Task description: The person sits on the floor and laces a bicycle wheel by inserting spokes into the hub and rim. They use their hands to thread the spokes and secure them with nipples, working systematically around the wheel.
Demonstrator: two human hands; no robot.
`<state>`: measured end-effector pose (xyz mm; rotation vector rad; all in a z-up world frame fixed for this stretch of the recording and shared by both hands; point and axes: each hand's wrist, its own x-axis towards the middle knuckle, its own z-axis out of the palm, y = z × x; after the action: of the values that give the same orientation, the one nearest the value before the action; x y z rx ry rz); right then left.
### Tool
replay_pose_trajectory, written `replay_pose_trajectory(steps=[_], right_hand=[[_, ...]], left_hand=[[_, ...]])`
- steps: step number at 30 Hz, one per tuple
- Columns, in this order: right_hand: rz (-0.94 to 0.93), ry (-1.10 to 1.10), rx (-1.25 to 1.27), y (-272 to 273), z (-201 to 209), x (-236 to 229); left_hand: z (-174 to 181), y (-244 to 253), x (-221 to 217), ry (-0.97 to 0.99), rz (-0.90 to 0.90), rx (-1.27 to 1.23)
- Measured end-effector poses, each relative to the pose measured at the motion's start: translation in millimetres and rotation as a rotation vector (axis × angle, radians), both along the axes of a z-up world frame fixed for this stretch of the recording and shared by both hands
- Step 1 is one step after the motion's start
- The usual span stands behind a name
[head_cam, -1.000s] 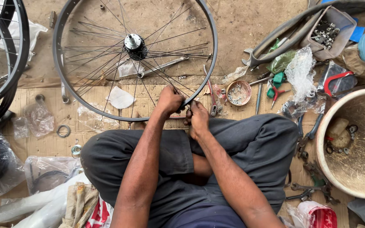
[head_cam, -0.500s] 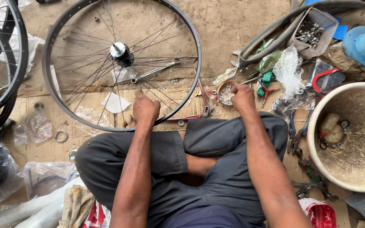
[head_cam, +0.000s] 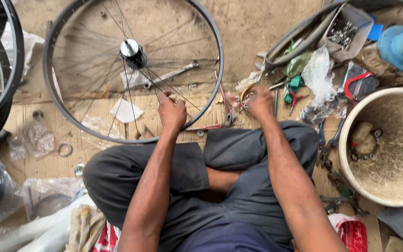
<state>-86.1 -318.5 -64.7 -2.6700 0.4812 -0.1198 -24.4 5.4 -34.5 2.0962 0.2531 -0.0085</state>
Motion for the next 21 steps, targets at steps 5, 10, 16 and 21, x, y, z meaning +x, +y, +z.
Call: replay_pose_trajectory(steps=[5,10,16,21], right_hand=[[0.110,0.044,0.016,22.1,8.3,-2.1],[0.208,0.029,-0.110,27.2,18.4,1.9],[0.189,0.203,-0.112,28.4,14.5,3.1],[0.125,0.177,0.014,25.5,28.8,21.2]], left_hand=[[5.2,-14.6,5.2,0.420,0.165,-0.764],[10.1,-14.6,4.9,0.562,-0.102,-0.510],[13.1,8.0,6.0,0.671,-0.289,-0.505],[21.5,19.0,8.2,0.617,-0.263,-0.516]])
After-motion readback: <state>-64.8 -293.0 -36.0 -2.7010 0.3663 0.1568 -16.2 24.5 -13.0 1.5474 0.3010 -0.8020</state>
